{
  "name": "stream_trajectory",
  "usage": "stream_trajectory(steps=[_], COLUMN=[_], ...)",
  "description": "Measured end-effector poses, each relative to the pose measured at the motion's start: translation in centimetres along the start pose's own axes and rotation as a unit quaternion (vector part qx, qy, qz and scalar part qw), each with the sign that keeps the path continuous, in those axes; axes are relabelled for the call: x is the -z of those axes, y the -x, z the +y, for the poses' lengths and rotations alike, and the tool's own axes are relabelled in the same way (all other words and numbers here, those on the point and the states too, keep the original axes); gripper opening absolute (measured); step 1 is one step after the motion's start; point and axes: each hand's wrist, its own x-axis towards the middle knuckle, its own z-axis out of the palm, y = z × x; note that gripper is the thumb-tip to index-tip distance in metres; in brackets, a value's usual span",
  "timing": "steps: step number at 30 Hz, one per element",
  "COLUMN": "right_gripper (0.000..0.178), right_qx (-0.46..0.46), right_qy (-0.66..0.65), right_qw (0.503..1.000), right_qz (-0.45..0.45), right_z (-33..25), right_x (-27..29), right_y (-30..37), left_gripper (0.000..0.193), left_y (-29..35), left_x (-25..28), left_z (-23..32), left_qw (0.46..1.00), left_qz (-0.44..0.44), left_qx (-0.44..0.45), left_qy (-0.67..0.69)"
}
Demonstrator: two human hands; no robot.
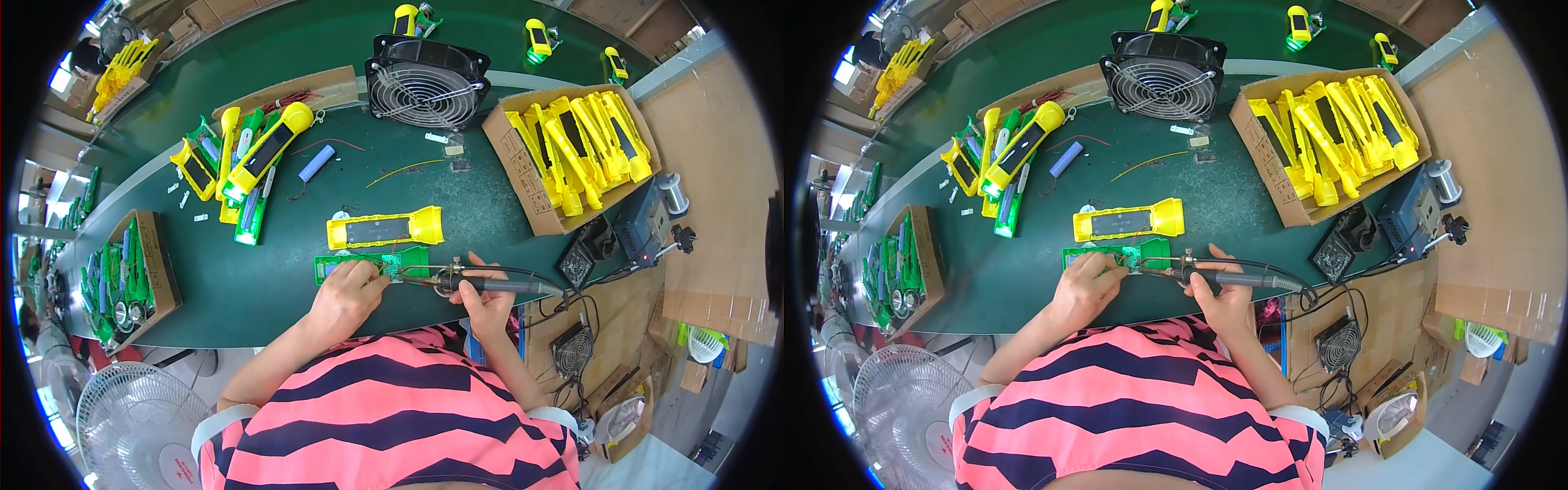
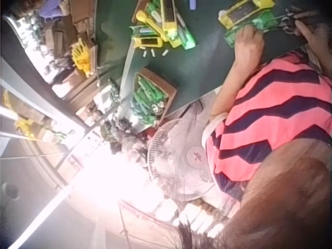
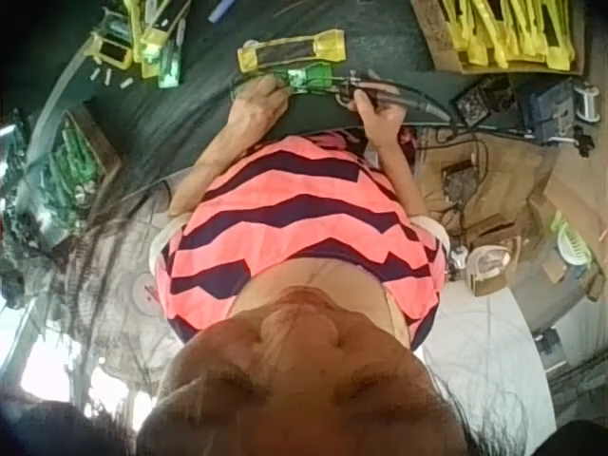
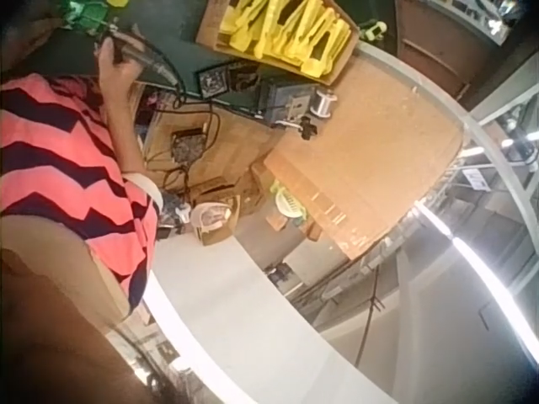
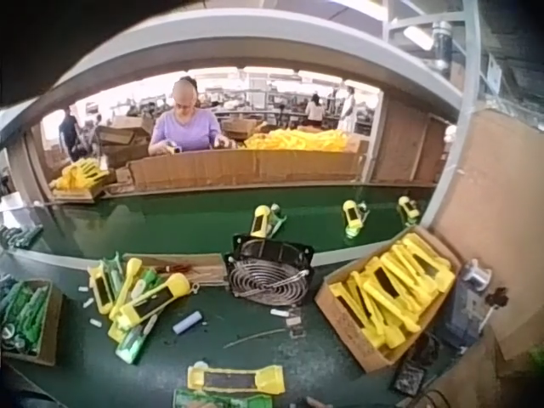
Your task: Soldering internal wiring and components into flashlight housings at an assembly station.
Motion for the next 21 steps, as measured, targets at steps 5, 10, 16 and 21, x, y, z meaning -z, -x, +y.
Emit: stream_trajectory(steps=[5, 10, 16, 21], right_gripper=[0.019, 0.018, 0.019, 0.019], right_qx=[0.009, -0.056, -0.067, -0.025], right_qy=[0.024, -0.061, -0.109, -0.101], right_qw=[1.000, 0.996, 0.990, 0.992], right_qz=[-0.004, 0.039, 0.054, 0.071], right_z=[0.0, -0.1, -1.5, -1.5], right_x=[-0.1, -0.3, -0.3, 0.2], right_y=[0.0, 0.0, -0.1, -0.3], left_gripper=[0.019, 0.019, 0.015, 0.015], left_y=[-0.1, -0.2, -0.5, -0.8], left_x=[0.1, 0.0, -0.1, -0.3], left_z=[0.0, 0.1, 0.2, 0.2], left_qw=[1.000, 1.000, 1.000, 1.000], left_qz=[-0.005, -0.011, -0.010, -0.001], left_qx=[0.002, 0.003, 0.011, 0.017], left_qy=[0.005, 0.001, 0.000, 0.009])
